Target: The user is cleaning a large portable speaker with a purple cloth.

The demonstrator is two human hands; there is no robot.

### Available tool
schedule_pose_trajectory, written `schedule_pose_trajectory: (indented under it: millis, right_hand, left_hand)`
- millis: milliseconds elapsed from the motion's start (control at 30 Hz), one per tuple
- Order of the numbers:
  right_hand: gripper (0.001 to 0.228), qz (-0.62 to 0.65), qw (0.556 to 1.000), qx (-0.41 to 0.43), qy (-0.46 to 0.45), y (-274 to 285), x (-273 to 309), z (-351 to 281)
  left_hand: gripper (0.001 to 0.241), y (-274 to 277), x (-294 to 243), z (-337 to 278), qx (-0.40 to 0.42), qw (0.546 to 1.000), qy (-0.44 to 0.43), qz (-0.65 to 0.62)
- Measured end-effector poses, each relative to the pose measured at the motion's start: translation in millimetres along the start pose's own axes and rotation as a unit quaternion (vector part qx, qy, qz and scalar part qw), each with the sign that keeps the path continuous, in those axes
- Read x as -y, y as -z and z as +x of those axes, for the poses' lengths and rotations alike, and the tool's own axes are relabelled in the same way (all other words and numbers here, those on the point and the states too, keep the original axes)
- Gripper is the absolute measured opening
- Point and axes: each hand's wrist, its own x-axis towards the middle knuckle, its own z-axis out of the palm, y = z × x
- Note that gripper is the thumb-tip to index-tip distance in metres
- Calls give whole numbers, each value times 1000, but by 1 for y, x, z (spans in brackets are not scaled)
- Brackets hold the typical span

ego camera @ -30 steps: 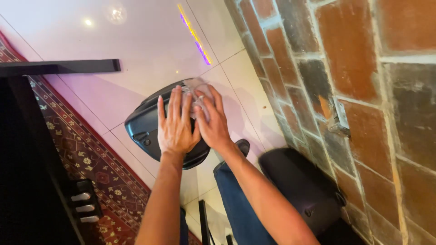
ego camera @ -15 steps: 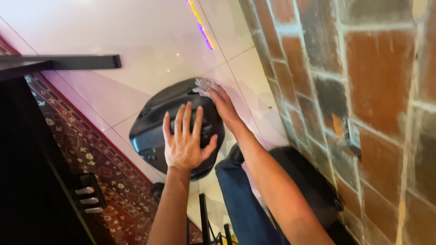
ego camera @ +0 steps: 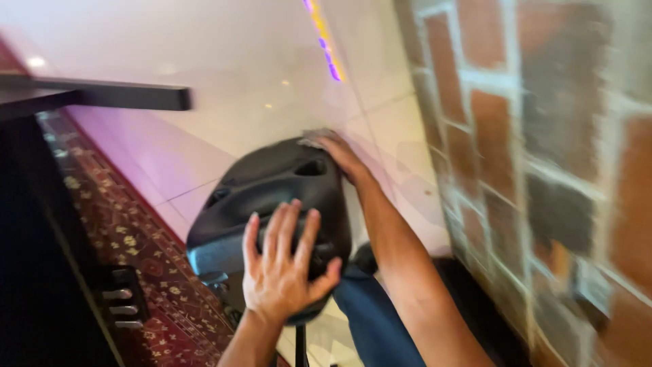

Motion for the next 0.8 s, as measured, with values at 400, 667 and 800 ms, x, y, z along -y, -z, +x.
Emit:
schedule_pose_trajectory:
  millis: [400,667,800]
  right_hand:
    - [63,98,989,-55,-100,-3,0,14]
    - [87,100,985,-136,-42,-22,22,-90]
    - [75,171,972,-152,53,-42,4,-160]
  left_hand:
    - [65,-5,2,-1,-16,1000,3,2]
    - [65,1,-4,-3,-9,1000,0,13]
    - [60,0,-7,-15,8,1000,-16,21]
